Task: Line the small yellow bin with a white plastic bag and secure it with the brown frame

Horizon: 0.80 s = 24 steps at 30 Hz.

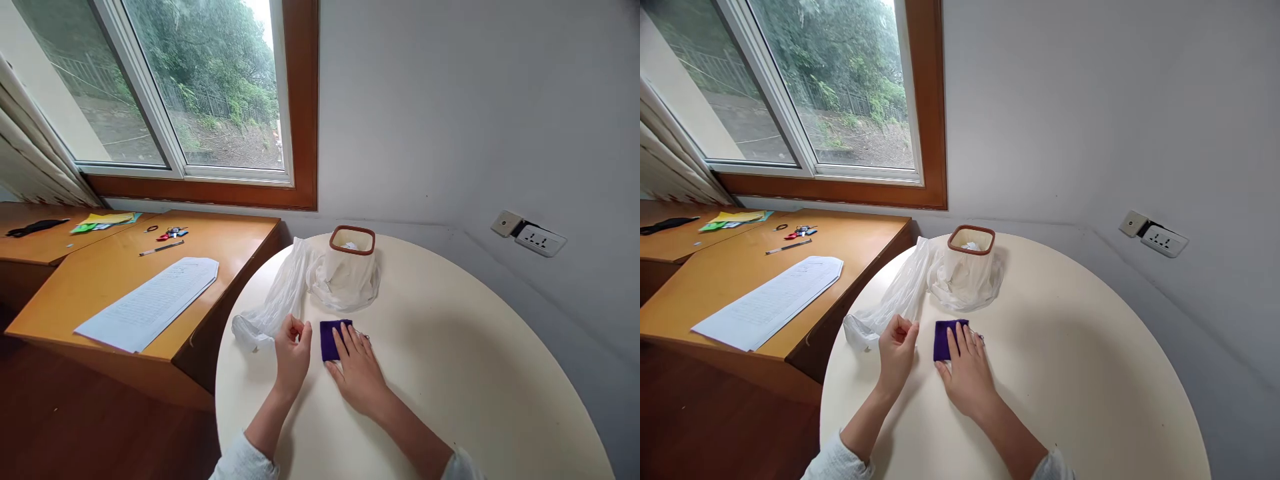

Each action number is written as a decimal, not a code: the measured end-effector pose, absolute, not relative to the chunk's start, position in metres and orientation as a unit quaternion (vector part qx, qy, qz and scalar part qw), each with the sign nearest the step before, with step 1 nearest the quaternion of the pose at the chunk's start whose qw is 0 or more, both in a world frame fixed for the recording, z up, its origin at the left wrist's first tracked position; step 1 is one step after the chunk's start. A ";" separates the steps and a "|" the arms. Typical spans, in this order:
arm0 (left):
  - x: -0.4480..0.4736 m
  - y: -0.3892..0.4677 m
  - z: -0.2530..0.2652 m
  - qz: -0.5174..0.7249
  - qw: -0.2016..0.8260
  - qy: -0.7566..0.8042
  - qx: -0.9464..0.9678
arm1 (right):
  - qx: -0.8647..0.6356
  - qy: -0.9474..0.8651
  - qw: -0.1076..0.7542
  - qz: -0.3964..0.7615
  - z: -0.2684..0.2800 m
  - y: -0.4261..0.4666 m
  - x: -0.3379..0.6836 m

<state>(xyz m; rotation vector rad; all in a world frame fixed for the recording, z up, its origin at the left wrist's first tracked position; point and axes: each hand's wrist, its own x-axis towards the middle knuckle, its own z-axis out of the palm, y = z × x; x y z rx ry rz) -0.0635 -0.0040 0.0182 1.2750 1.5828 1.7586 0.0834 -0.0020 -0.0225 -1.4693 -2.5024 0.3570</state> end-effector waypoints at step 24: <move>-0.055 -0.027 -0.003 0.512 0.162 0.601 0.592 | -0.478 -0.857 0.183 0.060 -0.018 0.001 0.086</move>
